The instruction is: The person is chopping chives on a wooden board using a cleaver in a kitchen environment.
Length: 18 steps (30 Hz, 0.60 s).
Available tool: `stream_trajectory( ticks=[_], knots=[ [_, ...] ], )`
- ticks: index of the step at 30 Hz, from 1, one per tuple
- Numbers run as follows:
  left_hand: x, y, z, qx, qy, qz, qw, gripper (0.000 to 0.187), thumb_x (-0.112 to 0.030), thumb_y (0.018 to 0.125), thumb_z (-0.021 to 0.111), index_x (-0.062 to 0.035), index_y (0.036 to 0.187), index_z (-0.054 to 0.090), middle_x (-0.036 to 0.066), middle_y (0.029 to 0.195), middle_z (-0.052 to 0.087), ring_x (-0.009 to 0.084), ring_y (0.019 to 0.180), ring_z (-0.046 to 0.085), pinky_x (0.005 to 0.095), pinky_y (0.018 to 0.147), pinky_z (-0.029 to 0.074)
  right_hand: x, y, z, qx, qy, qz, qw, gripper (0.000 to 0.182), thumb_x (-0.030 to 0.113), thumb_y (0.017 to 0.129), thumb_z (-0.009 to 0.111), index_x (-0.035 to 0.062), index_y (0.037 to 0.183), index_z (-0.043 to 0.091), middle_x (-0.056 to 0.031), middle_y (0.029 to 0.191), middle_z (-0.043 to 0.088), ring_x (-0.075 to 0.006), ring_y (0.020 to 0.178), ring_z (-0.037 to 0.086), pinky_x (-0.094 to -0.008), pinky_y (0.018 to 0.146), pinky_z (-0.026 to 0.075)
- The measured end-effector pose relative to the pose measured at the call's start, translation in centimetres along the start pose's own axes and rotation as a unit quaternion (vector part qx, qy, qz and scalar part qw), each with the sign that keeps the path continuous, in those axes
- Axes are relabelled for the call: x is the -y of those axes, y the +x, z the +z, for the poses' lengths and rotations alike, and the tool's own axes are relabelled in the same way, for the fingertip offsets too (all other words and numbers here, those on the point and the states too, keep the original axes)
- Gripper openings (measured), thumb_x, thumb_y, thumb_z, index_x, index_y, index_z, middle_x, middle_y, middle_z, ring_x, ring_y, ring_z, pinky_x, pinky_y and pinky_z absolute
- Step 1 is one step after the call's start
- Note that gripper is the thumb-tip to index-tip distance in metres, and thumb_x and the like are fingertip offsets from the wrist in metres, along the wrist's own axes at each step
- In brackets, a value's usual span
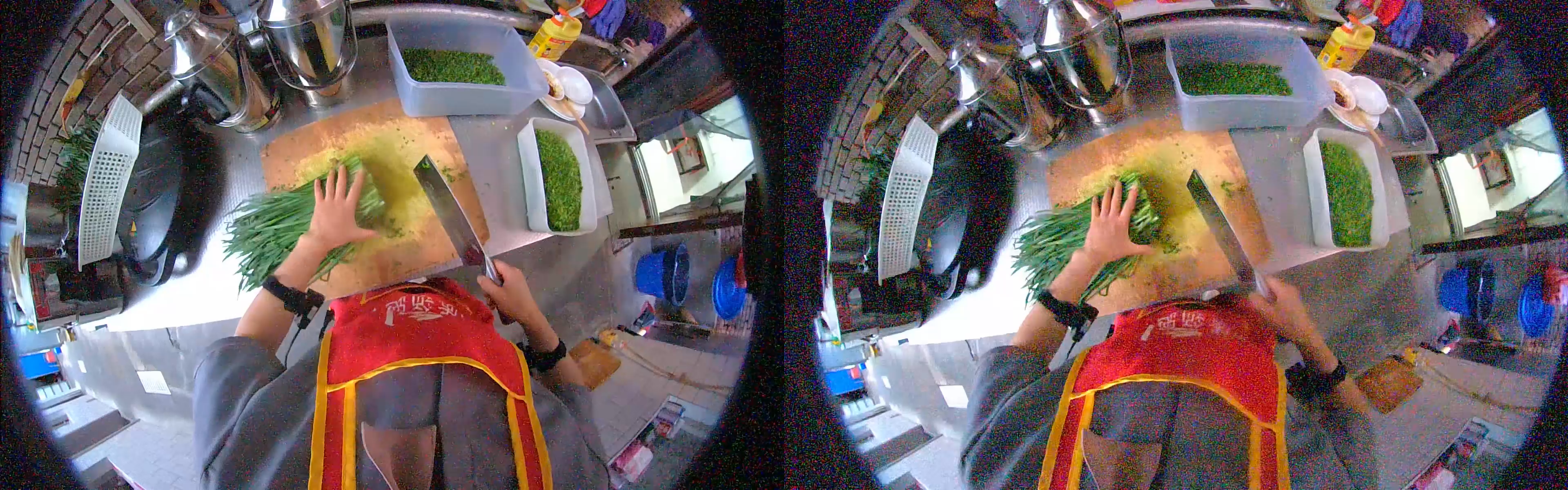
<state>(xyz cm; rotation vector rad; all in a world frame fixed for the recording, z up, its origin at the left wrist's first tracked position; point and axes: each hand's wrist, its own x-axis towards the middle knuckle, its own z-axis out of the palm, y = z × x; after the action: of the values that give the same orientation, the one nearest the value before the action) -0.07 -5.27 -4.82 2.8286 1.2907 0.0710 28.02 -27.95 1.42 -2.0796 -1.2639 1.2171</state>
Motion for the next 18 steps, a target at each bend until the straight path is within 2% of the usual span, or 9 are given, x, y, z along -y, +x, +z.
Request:
stream_trajectory(
  ticks=[4,5,8,9,13,18],
  knots=[
    [0.4,1.1,0.7,0.054,0.039,-0.017,0.998,0.128,-0.066,0.047,0.073,-0.0136,0.145,0.008,0.024,0.143,0.021,0.0422,0.130,0.024,0.0584,0.102,0.023,-1.2,0.4,-0.1,-0.008,-0.039,-0.028,0.999,0.031,0.026,0.077,0.063,0.0001,0.094,0.059,-0.0163,0.078,0.063,-0.0223,0.069,0.061,-0.0367,0.063,0.048],
    [0.9,1.6,0.7,0.047,0.044,-0.015,0.998,0.128,-0.061,0.047,0.076,-0.0169,0.145,0.007,0.021,0.144,0.022,0.0422,0.129,0.026,0.0589,0.100,0.027,-0.7,0.3,-0.4,-0.006,-0.031,-0.021,0.999,0.031,0.026,0.077,0.063,-0.0001,0.093,0.059,-0.0162,0.076,0.062,-0.0219,0.068,0.061,-0.0368,0.062,0.048],
    [2.5,3.1,0.2,0.099,-0.024,-0.027,0.994,0.122,-0.056,0.052,0.076,-0.0204,0.145,0.006,0.020,0.143,0.025,0.0437,0.128,0.028,0.0616,0.098,0.027,0.1,0.1,-0.9,-0.029,-0.003,-0.034,0.999,0.030,0.026,0.077,0.063,-0.0003,0.092,0.059,-0.0156,0.074,0.062,-0.0206,0.064,0.059,-0.0367,0.060,0.047],
    [3.1,3.5,0.3,0.077,-0.034,-0.018,0.996,0.117,-0.048,0.054,0.077,-0.0237,0.145,0.008,0.018,0.140,0.031,0.0421,0.120,0.038,0.0579,0.093,0.035,0.0,0.0,-1.2,-0.040,0.006,-0.042,0.998,0.030,0.026,0.077,0.063,-0.0003,0.091,0.059,-0.0153,0.073,0.062,-0.0202,0.063,0.058,-0.0366,0.059,0.047],
    [4.3,4.6,1.0,0.031,-0.064,-0.021,0.997,0.112,-0.041,0.056,0.078,-0.0234,0.144,0.010,0.017,0.130,0.040,0.0380,0.107,0.049,0.0501,0.088,0.042,-0.5,-0.4,-1.6,-0.023,-0.006,-0.006,1.000,0.032,0.029,0.080,0.063,0.0006,0.093,0.060,-0.0145,0.073,0.062,-0.0195,0.063,0.057,-0.0366,0.060,0.047],
    [3.5,5.8,1.3,0.037,-0.063,-0.034,0.997,0.113,-0.039,0.056,0.079,-0.0237,0.144,0.010,0.016,0.130,0.041,0.0376,0.109,0.048,0.0503,0.088,0.041,1.5,-1.9,-1.5,0.019,-0.005,-0.001,1.000,0.031,0.032,0.084,0.061,0.0040,0.097,0.061,-0.0138,0.076,0.064,-0.0233,0.066,0.061,-0.0382,0.062,0.048]
  ],
)
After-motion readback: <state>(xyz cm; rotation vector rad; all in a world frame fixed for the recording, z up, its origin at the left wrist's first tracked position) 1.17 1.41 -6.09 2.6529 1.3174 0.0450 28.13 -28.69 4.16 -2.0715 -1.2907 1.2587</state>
